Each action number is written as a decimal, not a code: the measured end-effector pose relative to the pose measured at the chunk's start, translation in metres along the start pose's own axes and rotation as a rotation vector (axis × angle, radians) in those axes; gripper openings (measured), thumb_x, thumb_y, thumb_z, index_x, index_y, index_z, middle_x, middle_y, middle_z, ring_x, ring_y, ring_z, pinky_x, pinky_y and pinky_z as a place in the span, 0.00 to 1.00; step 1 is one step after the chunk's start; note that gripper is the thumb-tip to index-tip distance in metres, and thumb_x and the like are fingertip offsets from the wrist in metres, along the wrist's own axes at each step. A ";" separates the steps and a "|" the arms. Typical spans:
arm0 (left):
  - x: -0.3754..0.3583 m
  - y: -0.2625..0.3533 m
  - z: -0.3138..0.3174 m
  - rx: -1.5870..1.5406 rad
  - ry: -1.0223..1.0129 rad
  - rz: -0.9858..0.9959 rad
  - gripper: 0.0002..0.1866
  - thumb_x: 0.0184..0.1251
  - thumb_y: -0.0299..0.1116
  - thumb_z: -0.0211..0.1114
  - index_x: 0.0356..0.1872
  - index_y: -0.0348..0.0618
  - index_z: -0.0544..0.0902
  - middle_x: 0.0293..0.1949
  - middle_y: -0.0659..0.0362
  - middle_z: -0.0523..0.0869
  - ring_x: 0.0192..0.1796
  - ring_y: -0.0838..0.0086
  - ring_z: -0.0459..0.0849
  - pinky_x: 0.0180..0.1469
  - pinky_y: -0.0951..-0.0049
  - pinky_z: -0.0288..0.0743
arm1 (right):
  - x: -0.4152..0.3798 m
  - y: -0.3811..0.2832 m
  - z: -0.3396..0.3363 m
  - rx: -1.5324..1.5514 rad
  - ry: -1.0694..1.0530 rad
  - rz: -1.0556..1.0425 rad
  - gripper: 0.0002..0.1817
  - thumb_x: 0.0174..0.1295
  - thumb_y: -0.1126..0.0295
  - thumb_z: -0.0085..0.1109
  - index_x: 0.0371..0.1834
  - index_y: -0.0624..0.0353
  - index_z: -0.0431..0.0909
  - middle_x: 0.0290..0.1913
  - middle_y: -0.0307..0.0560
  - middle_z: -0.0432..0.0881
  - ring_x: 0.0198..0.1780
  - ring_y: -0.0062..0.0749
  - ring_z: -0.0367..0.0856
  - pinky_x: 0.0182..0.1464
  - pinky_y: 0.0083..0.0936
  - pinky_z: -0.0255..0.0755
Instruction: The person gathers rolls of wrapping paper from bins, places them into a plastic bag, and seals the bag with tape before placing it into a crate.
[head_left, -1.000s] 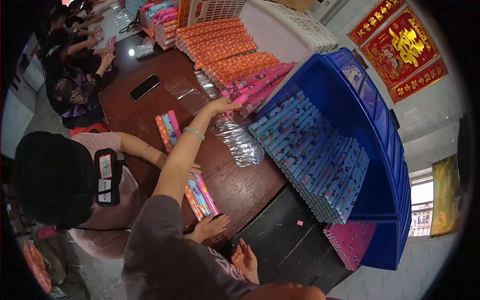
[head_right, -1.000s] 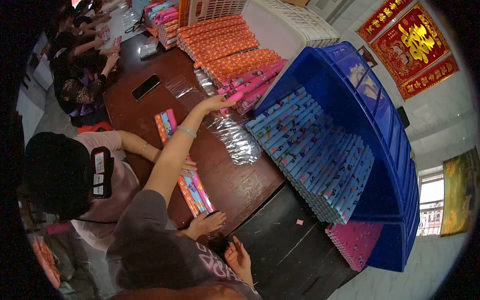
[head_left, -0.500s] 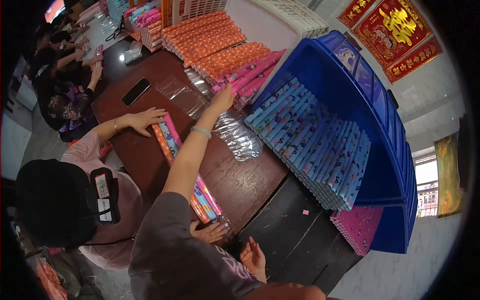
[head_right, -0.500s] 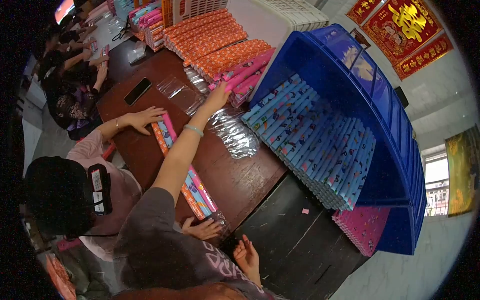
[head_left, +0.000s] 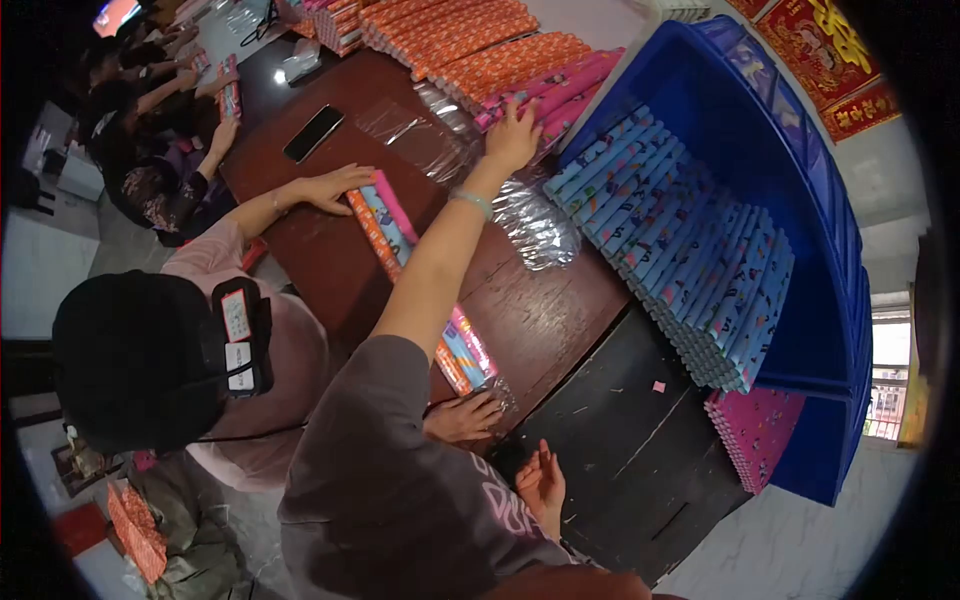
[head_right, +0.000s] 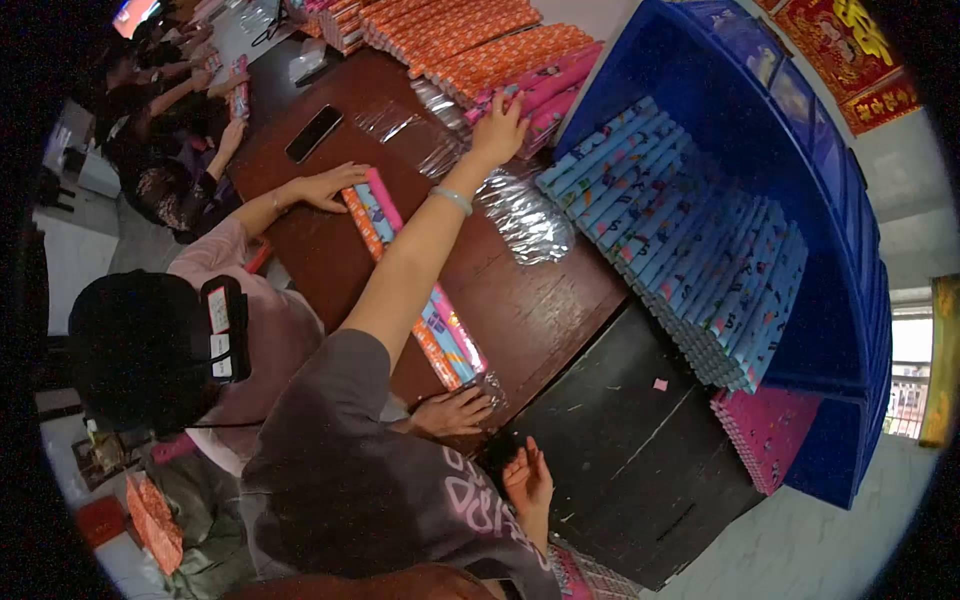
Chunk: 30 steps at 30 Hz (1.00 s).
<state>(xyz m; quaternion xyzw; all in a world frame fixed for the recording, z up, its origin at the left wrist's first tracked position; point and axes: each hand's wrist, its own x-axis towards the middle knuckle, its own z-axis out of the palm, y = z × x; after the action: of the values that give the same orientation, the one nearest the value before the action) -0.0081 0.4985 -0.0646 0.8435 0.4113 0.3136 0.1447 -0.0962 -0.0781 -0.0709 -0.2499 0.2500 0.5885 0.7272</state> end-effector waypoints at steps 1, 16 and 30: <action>-0.005 -0.003 0.001 -0.005 0.059 -0.011 0.31 0.63 0.43 0.56 0.64 0.42 0.61 0.60 0.40 0.63 0.49 0.45 0.77 0.49 0.50 0.73 | 0.001 0.000 -0.001 -0.014 0.007 -0.005 0.18 0.68 0.59 0.45 0.59 0.51 0.70 0.45 0.42 0.82 0.43 0.30 0.79 0.47 0.29 0.72; -0.278 0.012 -0.110 -0.837 0.212 -0.306 0.28 0.58 0.20 0.60 0.60 0.37 0.62 0.54 0.54 0.62 0.41 0.78 0.73 0.44 0.78 0.70 | 0.108 -0.020 -0.021 -1.247 0.132 -0.617 0.22 0.64 0.67 0.56 0.60 0.60 0.66 0.47 0.40 0.76 0.45 0.22 0.75 0.47 0.19 0.70; -0.341 0.006 -0.112 -0.231 -0.082 0.048 0.25 0.55 0.23 0.62 0.56 0.36 0.70 0.54 0.45 0.69 0.57 0.56 0.69 0.61 0.62 0.62 | 0.128 -0.016 0.006 -1.853 -0.021 -0.792 0.11 0.57 0.64 0.61 0.35 0.62 0.79 0.34 0.48 0.82 0.37 0.34 0.81 0.37 0.30 0.73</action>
<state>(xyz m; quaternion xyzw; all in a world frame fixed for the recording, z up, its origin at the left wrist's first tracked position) -0.2354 0.2258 -0.1157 0.8429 0.3460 0.3275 0.2501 -0.0564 0.0164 -0.1494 -0.7766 -0.4135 0.2690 0.3918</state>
